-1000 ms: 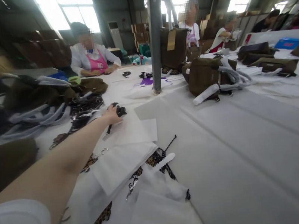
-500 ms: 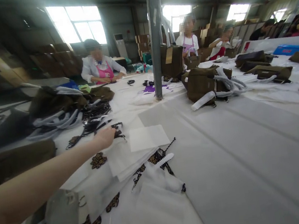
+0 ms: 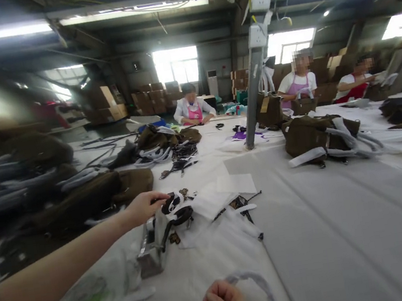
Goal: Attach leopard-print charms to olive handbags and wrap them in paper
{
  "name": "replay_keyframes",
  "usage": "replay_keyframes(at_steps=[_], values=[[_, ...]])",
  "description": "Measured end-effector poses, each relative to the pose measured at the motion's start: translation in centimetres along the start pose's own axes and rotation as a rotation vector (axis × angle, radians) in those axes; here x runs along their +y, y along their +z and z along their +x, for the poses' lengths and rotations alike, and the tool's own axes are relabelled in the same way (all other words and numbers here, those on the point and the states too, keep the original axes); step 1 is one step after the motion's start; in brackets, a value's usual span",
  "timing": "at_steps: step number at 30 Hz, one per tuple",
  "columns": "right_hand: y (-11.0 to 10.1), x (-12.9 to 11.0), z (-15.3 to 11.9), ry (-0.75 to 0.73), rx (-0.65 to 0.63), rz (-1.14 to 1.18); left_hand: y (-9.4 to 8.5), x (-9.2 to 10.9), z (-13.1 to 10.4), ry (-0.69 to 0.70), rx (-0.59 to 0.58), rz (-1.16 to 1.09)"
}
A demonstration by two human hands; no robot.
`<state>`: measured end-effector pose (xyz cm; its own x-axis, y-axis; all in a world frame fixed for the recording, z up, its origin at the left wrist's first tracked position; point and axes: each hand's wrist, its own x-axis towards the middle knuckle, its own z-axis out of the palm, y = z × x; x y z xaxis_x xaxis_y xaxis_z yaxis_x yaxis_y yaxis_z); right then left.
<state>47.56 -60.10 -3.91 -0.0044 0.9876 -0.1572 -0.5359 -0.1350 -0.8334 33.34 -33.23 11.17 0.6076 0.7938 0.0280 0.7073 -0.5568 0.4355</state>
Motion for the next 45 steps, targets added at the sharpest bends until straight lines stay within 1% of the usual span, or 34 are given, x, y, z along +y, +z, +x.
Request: replay_keyframes(at_steps=[2,3,5,6,7,9,10,12,14,15,16,18,21,23,25,28,32,34,35,37,40,42,43,45], values=[[2.1,-0.1,-2.4,-0.001,-0.028,0.061,-1.2,0.5,-3.9,-0.008,0.042,-0.148],[3.0,0.0,-3.6,0.016,-0.041,0.081,-1.5,0.7,-6.2,0.005,0.063,-0.213],[4.7,0.6,-5.8,0.067,-0.079,0.115,-1.3,1.1,-10.6,0.062,0.094,-0.266],[5.4,1.1,-6.8,0.091,-0.101,0.126,-0.8,1.2,-12.7,0.101,0.093,-0.259],[6.1,1.7,-7.7,0.108,-0.112,0.131,0.1,1.2,-14.6,0.14,0.074,-0.239],[7.5,3.0,-8.8,0.127,-0.087,0.105,2.6,0.8,-17.8,0.172,0.005,-0.181],[8.1,3.7,-9.1,0.132,-0.05,0.077,4.2,0.4,-19.2,0.156,-0.032,-0.158],[9.1,5.0,-9.3,0.149,0.047,0.034,7.6,-0.8,-21.4,0.078,-0.084,-0.141],[9.8,5.9,-9.2,0.175,0.108,0.042,10.5,-2.2,-23.3,0.001,-0.089,-0.144],[10.1,6.2,-9.1,0.183,0.123,0.057,11.6,-2.9,-24.2,-0.026,-0.077,-0.143],[10.4,6.3,-9.1,0.187,0.129,0.069,12.3,-3.5,-25.1,-0.051,-0.05,-0.134],[11.1,6.5,-9.2,0.178,0.126,0.066,13.1,-4.6,-27.0,-0.096,0.05,-0.095],[12.3,6.7,-9.2,0.16,0.123,0.028,13.3,-6.1,-29.9,-0.101,0.176,-0.026],[13.3,7.2,-9.2,0.165,0.119,0.01,13.4,-7.1,-31.4,-0.079,0.205,0.014],[14.3,7.6,-9.2,0.196,0.097,0.018,13.5,-8.0,-32.0,-0.05,0.199,0.041],[16.4,7.1,-9.9,0.316,0.028,0.105,13.1,-9.1,-31.5,0.036,0.134,0.029],[19.5,3.9,-11.2,0.552,-0.064,0.328,11.8,-9.8,-29.5,0.158,-0.064,-0.078],[20.5,2.6,-11.0,0.602,-0.058,0.397,11.1,-10.0,-28.8,0.168,-0.111,-0.121],[20.7,2.4,-10.5,0.593,-0.033,0.396,10.8,-10.0,-28.6,0.16,-0.108,-0.133],[20.6,3.1,-8.8,0.522,0.041,0.302,10.3,-10.2,-28.4,0.134,-0.081,-0.157],[19.8,5.7,-5.4,0.324,0.141,-0.001,9.7,-10.6,-28.3,0.07,-0.078,-0.225],[19.5,7.5,-3.6,0.221,0.159,-0.188,9.2,-11.1,-28.5,0.012,-0.118,-0.296],[19.5,8.3,-3.0,0.198,0.159,-0.258,8.9,-11.3,-28.6,-0.014,-0.143,-0.339],[19.8,9.5,-2.3,0.205,0.146,-0.361,8.2,-11.6,-28.9,-0.05,-0.189,-0.431]])
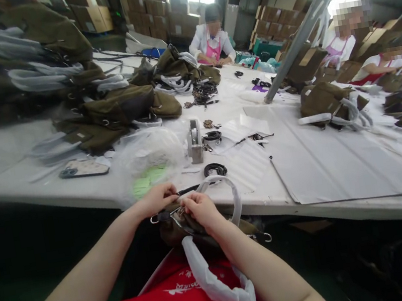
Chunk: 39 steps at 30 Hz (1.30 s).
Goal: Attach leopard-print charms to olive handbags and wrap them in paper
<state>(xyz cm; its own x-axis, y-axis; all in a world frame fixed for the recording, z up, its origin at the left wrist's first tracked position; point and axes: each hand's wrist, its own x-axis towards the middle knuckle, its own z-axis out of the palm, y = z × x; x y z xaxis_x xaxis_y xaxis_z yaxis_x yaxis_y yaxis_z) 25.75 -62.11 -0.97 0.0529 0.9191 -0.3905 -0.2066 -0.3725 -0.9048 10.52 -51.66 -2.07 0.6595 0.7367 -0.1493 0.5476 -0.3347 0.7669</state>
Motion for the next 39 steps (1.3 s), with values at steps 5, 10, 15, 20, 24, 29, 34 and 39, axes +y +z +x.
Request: replay_keyframes(at_steps=[5,10,15,20,24,29,34,39], values=[[1.6,1.2,0.3,0.001,0.058,-0.05,-1.4,1.3,-1.3,-0.057,-0.045,-0.205],[1.8,1.0,0.7,0.04,0.098,-0.043,-1.6,2.6,-2.2,-0.071,0.065,-0.068],[1.4,0.5,1.0,0.095,0.066,-0.076,-1.2,3.0,-2.4,-0.064,0.122,0.1],[1.3,0.9,0.9,0.112,0.066,-0.1,-1.3,2.9,-2.2,-0.092,0.136,0.158],[1.3,0.8,1.6,0.091,0.054,-0.085,-1.1,3.3,-2.4,-0.074,0.124,0.222],[1.0,0.8,2.3,0.007,0.049,-0.158,-0.2,4.1,-3.2,-0.042,0.165,0.271],[0.2,0.7,0.6,-0.364,0.183,-0.401,0.4,3.6,-3.6,-0.051,0.356,0.312],[-0.3,-0.3,-0.6,-0.25,-0.013,-0.109,0.3,3.3,-3.6,-0.015,0.519,0.039]])
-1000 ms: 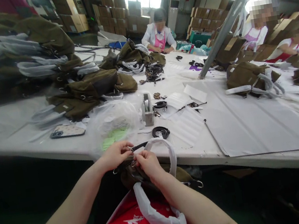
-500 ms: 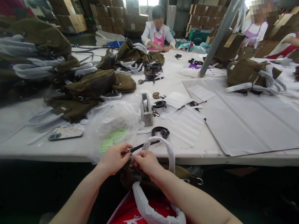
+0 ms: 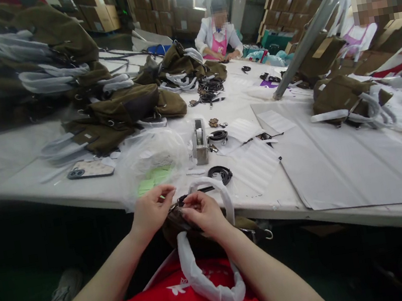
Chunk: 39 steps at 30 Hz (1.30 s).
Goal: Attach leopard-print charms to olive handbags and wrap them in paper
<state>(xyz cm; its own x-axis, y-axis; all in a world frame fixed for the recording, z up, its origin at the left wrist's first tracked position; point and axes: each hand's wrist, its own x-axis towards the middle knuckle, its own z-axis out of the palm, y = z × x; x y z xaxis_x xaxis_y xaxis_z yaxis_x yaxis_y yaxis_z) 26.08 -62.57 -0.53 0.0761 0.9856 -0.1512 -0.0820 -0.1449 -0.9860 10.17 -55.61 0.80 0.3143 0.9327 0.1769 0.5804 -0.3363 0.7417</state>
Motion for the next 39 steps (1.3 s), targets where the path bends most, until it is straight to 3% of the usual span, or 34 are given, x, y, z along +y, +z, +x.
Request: replay_keyframes(at_steps=[2,5,9,15,19,24,33,39], values=[[-0.1,-0.3,0.2,0.036,-0.035,0.16,0.0,0.2,0.2,-0.084,-0.072,-0.25],[-0.2,-0.5,0.5,0.061,-0.009,0.2,-0.1,0.6,0.5,-0.185,-0.233,-0.569],[-0.3,0.0,0.6,0.093,-0.004,0.115,-0.4,0.6,0.4,-0.25,-0.338,-0.672],[-0.8,0.8,-0.1,0.013,-0.022,-0.135,-1.0,0.5,0.1,-0.211,-0.478,-0.525],[-1.4,0.9,-0.4,-0.087,0.003,-0.315,-1.5,0.9,0.1,-0.009,-0.47,-0.297],[-1.7,0.5,-0.4,-0.11,-0.006,-0.426,-2.0,1.3,0.3,0.198,-0.487,-0.036],[-1.7,0.4,-0.5,-0.057,-0.031,-0.41,-2.1,1.9,0.4,0.216,-0.524,-0.013],[-2.0,0.3,-0.2,-0.162,-0.082,-0.485,-1.3,2.0,-0.1,0.222,-0.474,-0.013]])
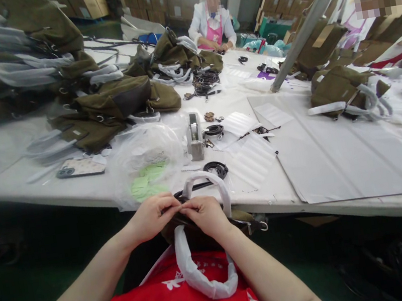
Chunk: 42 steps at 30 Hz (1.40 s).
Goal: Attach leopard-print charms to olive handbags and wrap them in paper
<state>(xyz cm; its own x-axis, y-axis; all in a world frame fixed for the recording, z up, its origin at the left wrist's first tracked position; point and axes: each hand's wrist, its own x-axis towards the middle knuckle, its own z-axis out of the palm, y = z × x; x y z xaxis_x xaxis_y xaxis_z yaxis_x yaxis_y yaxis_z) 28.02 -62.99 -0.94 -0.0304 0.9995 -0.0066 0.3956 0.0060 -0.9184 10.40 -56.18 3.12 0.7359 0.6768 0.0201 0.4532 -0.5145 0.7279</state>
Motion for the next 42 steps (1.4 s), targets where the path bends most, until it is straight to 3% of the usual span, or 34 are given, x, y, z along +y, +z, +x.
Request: replay_keyframes(at_steps=[18,24,30,35,42], values=[[-0.6,2.0,0.0,0.025,-0.022,-0.128,4.1,-1.2,0.6,0.017,0.091,0.069],[-0.9,2.0,0.0,0.018,-0.005,-0.045,4.2,-1.1,0.9,0.002,0.1,0.009],[-1.6,1.8,0.2,-0.147,-0.013,-0.097,3.8,-1.0,1.0,-0.057,0.123,-0.086],[-1.8,2.1,0.3,-0.196,0.09,-0.043,3.9,-1.2,1.3,-0.067,0.144,-0.137],[-2.0,2.8,0.4,-0.218,0.109,-0.045,4.2,-0.9,1.7,-0.074,0.146,-0.067]])
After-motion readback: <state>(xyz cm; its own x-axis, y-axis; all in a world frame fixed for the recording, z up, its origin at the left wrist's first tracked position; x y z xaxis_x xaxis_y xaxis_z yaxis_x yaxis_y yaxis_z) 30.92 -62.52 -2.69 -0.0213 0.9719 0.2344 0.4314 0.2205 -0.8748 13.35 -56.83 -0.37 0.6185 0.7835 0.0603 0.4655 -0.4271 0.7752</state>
